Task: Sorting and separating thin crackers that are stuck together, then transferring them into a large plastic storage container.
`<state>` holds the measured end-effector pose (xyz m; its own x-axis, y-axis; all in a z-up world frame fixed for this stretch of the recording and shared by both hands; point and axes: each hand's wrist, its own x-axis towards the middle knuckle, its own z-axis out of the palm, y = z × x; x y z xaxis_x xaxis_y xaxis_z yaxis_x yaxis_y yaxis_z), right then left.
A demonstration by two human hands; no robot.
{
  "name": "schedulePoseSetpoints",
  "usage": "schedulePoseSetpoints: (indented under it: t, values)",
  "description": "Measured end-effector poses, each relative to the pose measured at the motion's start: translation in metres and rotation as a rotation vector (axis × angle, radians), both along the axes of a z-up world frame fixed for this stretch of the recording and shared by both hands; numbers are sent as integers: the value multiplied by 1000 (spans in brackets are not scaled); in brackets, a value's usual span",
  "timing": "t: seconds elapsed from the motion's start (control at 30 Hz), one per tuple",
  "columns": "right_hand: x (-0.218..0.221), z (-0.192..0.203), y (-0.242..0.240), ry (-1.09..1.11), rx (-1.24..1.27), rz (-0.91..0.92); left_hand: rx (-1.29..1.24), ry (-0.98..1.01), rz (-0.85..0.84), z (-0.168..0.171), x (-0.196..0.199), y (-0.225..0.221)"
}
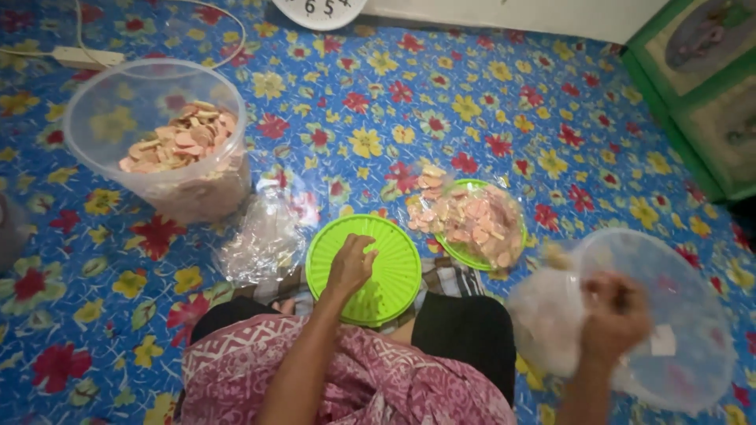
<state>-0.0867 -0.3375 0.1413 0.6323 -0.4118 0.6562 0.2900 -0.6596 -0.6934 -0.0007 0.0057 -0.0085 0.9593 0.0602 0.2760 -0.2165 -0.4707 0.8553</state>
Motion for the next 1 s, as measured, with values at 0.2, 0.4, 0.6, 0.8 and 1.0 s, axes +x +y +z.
schedulePoseSetpoints:
  t: [0.2,0.4,0.6,0.8,1.0]
  values:
    - [-48,34,-71,15,-625,-458,46,131,-33,7,1,0]
    - [-56,8,-78,245,-576,-444,116,63,-50,6,1,-2]
    - [-17,12,-5,60,-504,-237,136,65,-85,5,3,-3]
    - [52,-40,83,522,-81,289,209,77,-172,7,9,-1]
    - [142,-202,77,910,438,191,215,69,-179,7,16,3]
